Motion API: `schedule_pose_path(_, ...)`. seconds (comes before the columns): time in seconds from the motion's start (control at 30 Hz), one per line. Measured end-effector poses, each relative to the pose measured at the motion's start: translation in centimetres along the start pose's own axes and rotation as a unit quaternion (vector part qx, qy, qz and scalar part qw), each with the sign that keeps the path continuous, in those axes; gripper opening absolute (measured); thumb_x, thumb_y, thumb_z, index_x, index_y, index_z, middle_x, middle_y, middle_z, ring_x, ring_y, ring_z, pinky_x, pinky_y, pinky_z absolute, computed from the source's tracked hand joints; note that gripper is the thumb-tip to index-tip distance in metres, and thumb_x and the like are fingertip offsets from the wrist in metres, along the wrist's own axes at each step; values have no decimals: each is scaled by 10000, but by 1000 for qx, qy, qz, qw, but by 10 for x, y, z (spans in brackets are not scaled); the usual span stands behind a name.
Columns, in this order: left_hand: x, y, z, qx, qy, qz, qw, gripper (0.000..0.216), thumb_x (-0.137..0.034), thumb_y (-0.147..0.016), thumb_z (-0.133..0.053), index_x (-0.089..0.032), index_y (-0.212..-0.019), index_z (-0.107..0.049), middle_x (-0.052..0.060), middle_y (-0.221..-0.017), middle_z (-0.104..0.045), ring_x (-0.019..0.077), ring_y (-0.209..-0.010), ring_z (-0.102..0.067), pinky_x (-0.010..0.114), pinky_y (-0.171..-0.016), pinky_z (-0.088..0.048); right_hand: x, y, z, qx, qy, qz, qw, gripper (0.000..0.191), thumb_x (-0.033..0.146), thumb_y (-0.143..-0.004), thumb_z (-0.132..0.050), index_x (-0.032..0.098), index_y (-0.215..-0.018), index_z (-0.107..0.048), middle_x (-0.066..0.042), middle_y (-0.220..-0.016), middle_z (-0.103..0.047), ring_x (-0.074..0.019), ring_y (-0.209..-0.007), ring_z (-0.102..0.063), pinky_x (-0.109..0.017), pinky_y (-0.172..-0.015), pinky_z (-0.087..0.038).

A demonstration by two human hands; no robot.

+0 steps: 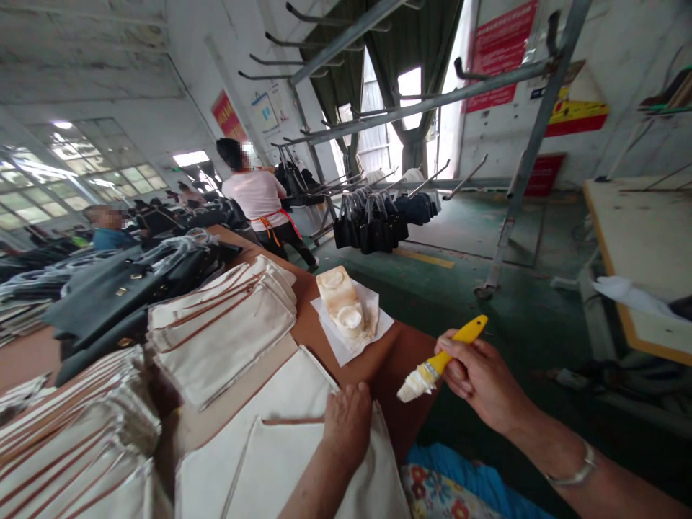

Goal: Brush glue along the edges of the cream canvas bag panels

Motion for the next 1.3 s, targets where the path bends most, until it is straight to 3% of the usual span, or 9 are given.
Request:
schedule_pose_path(0.1,6,7,7,16,47,16,999,333,-91,-748,-574,-128,-1071,-649,166,-1135,-652,289,-1013,-639,359,-831,-439,-7,-3,9,-4,-22,-9,1000,256,375,-869,-713,165,-790,-590,105,-416,-346,-42,-329,-246,-158,-332,-213)
schedule_pose_path(0.23,23,22,33,26,152,0,988,86,-216,-727,-599,-181,-733,-678,14,-766,-660,186,-770,-623,249,-659,-392,-7,-1,7,16,-35,-18,999,252,379,-882,-697,165,-792,-596,101,-418,-357,-37,-325,-244,-156,-329,-213)
schedule_pose_path(0.4,36,50,60,10,274,29,961,199,-287,-789,-510,-146,-807,-649,-38,-674,-539,118,-634,-495,216,-575,-334,2,7,-23,51,2,17,999,260,385,-897,-670,186,-773,-556,111,-404,-342,-49,-303,-240,-170,-320,-208)
schedule_pose_path(0.5,36,65,66,1,309,43,950,224,-307,-798,-508,-131,-829,-641,-36,-688,-513,115,-634,-456,218,-573,-323,8,15,-45,62,83,63,993,275,421,-916,-632,183,-792,-569,100,-407,-369,-66,-315,-275,-190,-336,-229)
schedule_pose_path(0.63,33,78,67,-5,381,31,924,220,-327,-786,-564,-132,-841,-649,-33,-702,-518,123,-664,-443,223,-593,-321,7,25,-69,97,213,119,965,310,427,-941,-585,179,-757,-575,64,-462,-426,-91,-387,-361,-212,-384,-275)
schedule_pose_path(0.8,34,88,66,-31,442,35,896,210,-344,-774,-603,-141,-800,-647,-40,-681,-513,117,-645,-425,226,-589,-305,-8,24,-91,145,268,174,936,281,384,-972,-536,190,-772,-575,33,-573,-489,-124,-498,-453,-233,-479,-354)
schedule_pose_path(1.07,34,97,67,-70,428,80,898,260,-387,-731,-598,-139,-732,-677,-43,-596,-491,117,-587,-408,239,-579,-302,10,28,-101,106,345,250,899,277,306,-973,-512,190,-731,-581,29,-564,-509,-133,-512,-492,-237,-558,-406)
schedule_pose_path(1.2,32,99,61,-106,414,56,902,224,-357,-754,-597,-162,-728,-705,-25,-639,-544,133,-620,-457,236,-591,-333,3,33,-109,158,333,248,896,245,311,-960,-529,189,-754,-578,8,-637,-561,-148,-577,-546,-235,-580,-425)
schedule_pose_path(1.3,34,102,55,-151,396,30,905,204,-322,-761,-607,-178,-639,-685,-18,-638,-532,144,-634,-494,231,-589,-356,5,25,-101,109,362,269,886,253,313,-959,-527,189,-750,-596,6,-613,-559,-154,-568,-547,-243,-584,-424)
Point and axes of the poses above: each hand's wrist, its own y-axis away from the middle knuckle, its own z-axis out of the back of the hand, x = y × z, the point moved 5 cm from there along -y, towards the middle knuckle
